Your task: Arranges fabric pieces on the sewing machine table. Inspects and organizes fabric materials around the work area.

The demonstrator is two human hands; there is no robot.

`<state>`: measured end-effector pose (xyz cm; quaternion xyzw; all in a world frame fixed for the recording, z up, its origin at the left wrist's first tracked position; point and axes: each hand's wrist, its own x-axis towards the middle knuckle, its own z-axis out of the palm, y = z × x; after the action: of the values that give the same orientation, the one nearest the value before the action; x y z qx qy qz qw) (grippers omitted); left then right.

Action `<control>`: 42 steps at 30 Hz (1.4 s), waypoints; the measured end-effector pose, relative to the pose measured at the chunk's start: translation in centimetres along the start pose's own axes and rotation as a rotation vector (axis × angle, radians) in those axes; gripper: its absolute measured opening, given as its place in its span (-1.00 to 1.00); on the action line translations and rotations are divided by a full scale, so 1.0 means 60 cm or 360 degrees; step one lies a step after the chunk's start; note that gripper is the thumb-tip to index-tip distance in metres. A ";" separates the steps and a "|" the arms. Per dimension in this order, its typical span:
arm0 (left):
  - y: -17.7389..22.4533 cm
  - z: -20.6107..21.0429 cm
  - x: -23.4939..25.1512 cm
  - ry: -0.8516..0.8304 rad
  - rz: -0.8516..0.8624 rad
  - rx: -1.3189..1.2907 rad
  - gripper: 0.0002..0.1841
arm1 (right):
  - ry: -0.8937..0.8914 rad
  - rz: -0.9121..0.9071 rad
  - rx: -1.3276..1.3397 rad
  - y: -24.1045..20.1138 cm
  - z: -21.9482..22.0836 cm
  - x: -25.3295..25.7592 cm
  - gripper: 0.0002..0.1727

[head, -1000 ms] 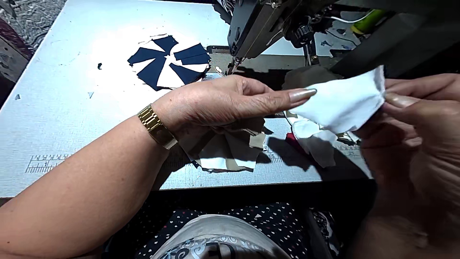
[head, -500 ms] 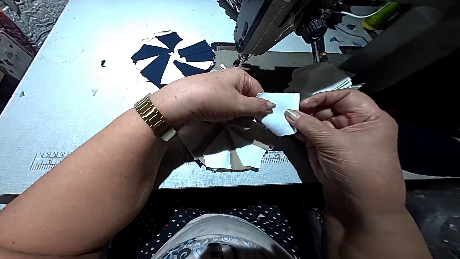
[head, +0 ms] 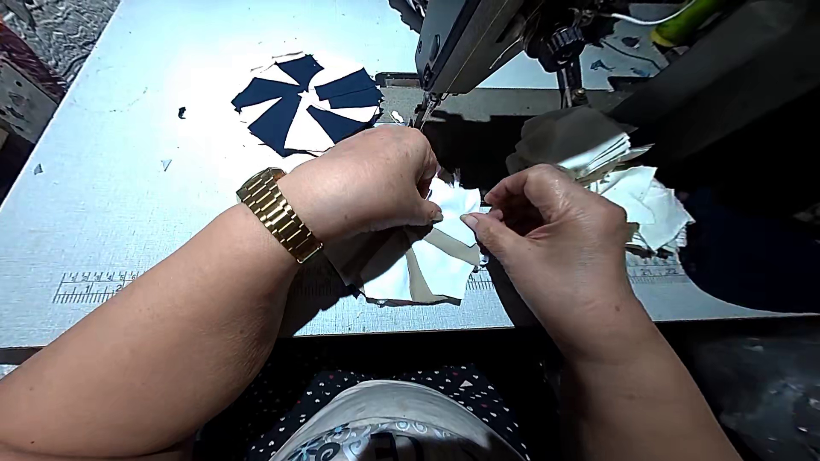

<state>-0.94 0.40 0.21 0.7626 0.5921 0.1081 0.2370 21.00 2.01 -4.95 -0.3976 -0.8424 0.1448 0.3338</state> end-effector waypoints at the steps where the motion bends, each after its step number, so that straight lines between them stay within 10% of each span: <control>1: -0.001 -0.002 0.000 0.0030 -0.0011 0.0024 -0.71 | 0.0008 -0.0051 -0.0009 0.000 -0.003 0.001 -0.83; 13: -0.006 -0.005 0.001 0.0124 0.0083 0.0046 -0.74 | -0.0289 -0.0244 -0.0329 -0.025 -0.025 -0.021 -0.67; 23: -0.004 -0.003 -0.006 -0.0257 0.0216 -0.1983 -0.76 | -0.0288 -0.0294 -0.0113 -0.032 -0.006 -0.024 -0.81; 33: 0.005 0.009 -0.003 -0.0229 0.0092 -0.1876 -0.60 | 0.0184 -0.0158 0.0068 -0.022 -0.083 -0.014 -0.73; 42: 0.020 0.015 -0.004 -0.0237 -0.0073 -0.1793 -0.61 | 0.0020 -0.0517 -0.0117 -0.068 -0.046 -0.024 -0.81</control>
<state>0.41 -0.25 0.01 0.5109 0.4411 0.3481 0.6506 21.20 -1.78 -1.47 -0.2689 -0.8982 0.0555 0.3432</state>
